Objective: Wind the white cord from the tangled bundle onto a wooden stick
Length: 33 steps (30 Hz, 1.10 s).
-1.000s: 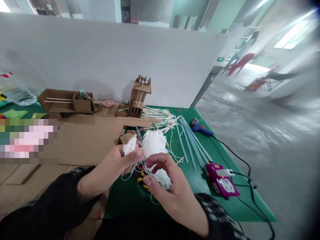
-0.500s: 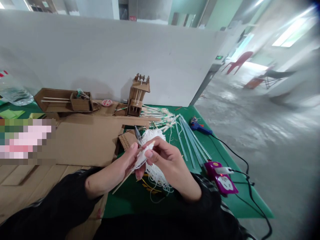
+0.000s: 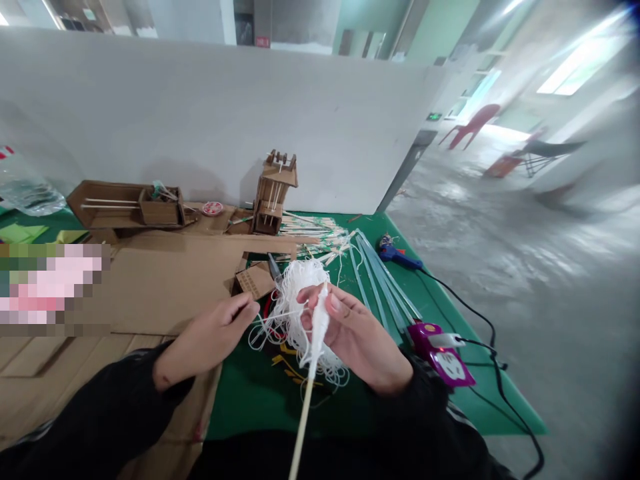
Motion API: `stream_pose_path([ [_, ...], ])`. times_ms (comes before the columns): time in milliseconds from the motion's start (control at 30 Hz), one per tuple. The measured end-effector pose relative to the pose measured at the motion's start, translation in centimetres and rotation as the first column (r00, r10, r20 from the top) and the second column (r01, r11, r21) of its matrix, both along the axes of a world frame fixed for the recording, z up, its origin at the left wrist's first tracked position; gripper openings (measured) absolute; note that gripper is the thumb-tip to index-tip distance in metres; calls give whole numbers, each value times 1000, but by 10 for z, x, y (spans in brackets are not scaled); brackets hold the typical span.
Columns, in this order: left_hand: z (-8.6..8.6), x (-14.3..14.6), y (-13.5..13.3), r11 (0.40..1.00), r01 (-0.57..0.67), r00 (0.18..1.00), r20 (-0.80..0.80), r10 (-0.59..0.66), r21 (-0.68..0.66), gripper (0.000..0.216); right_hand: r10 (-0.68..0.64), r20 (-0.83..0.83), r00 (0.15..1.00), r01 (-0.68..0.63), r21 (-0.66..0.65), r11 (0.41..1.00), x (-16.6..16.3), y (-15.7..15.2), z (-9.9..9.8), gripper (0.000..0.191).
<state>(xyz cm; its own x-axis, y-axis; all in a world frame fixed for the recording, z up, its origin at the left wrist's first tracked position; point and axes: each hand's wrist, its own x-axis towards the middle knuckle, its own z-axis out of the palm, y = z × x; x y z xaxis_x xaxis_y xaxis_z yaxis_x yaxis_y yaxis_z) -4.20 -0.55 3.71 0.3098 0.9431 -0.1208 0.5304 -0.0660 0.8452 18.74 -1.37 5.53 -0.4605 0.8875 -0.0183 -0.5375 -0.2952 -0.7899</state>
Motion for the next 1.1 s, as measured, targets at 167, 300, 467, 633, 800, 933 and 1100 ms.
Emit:
stream_pose_path([
  [167, -6, -15, 7, 970, -24, 939, 327, 105, -244, 40, 65, -90, 994, -71, -60, 996, 4, -3, -3, 18],
  [300, -1, -25, 10, 968, -144, 962, 201, 187, -206, 35, 83, -91, 992, -93, -109, 990, 5, -5, -5, 20],
  [467, 12, -20, -2, 938, -233, 955, -118, 270, 257, 44, 116, 6, 993, -114, -125, 986, 0, -7, -9, 22],
  [633, 23, 13, -19, 985, 171, 957, 239, -167, 5, 51, 160, 72, 984, -152, -110, 982, -14, -12, -13, 25],
  [800, 24, 28, -12, 915, 386, 863, 397, -312, -121, 51, 203, 70, 977, -195, -112, 974, -24, -15, -17, 32],
  [933, 13, 25, -4, 947, 315, 888, 369, -274, -55, 39, 229, 54, 972, -218, -159, 963, -27, -17, -22, 36],
  [1100, 4, 21, -4, 973, 200, 900, 414, -137, -112, 25, 203, 119, 972, -192, -96, 977, -22, -23, -21, 32],
])
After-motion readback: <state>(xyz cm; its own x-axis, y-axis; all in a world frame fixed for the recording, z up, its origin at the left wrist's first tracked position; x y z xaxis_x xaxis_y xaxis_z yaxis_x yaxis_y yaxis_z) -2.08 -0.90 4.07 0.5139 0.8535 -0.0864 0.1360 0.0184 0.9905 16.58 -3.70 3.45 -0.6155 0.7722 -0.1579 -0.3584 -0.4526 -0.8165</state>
